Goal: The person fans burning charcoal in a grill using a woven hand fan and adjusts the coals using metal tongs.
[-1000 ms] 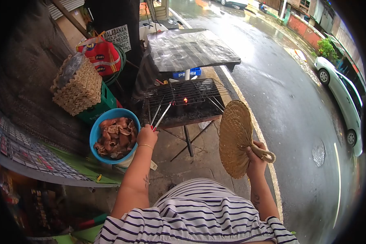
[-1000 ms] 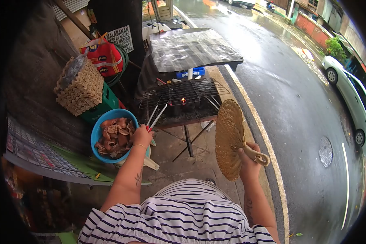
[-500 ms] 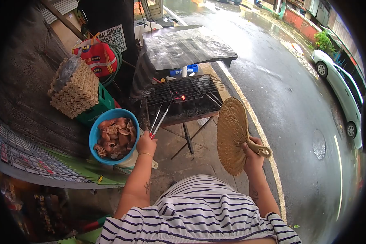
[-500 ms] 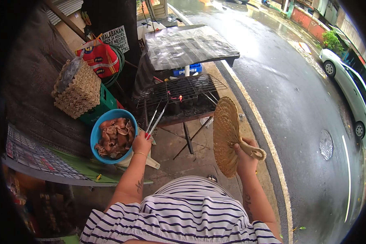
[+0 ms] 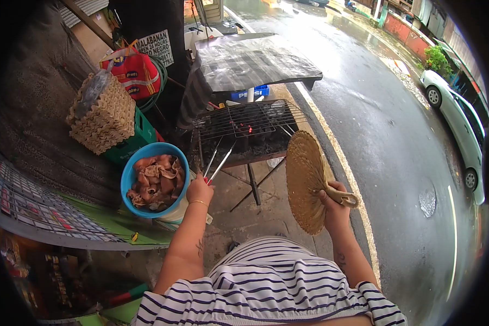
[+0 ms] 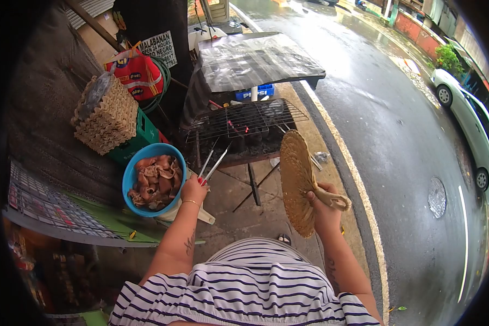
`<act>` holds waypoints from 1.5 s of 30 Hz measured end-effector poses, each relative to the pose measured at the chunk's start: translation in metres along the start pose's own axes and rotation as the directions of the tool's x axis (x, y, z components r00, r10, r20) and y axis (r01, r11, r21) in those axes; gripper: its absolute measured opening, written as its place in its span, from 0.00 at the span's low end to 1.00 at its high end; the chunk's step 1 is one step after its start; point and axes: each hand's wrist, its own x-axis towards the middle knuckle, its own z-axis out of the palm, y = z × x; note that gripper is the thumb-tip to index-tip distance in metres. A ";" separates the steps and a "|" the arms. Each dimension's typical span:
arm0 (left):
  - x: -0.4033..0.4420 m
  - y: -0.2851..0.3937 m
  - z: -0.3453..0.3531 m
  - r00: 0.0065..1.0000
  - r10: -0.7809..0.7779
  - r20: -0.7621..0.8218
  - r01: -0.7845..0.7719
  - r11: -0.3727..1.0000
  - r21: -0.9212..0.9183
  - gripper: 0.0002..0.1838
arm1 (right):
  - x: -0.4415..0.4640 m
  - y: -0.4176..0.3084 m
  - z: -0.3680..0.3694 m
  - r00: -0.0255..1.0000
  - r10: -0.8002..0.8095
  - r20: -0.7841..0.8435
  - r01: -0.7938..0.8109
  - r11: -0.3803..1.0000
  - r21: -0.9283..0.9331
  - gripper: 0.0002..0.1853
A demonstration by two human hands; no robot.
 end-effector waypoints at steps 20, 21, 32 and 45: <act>-0.036 0.011 0.008 0.998 0.069 0.007 -0.069 0.995 -0.066 0.19 | -0.002 -0.001 -0.005 1.000 -0.005 -0.015 0.005 1.000 -0.001 0.16; -0.032 0.013 0.008 0.999 0.041 0.006 -0.041 0.996 -0.081 0.19 | -0.002 -0.002 -0.005 1.000 -0.009 -0.013 0.009 1.000 -0.001 0.16; -0.039 0.010 0.045 0.999 0.038 0.029 -0.030 0.972 -0.234 0.21 | -0.002 0.000 0.000 0.995 -0.084 -0.056 0.076 0.987 -0.140 0.17; -0.037 0.000 0.009 0.999 0.007 -0.048 -0.017 0.978 -0.210 0.20 | 0.013 -0.032 0.011 0.982 -0.188 -0.014 0.178 0.947 -0.269 0.16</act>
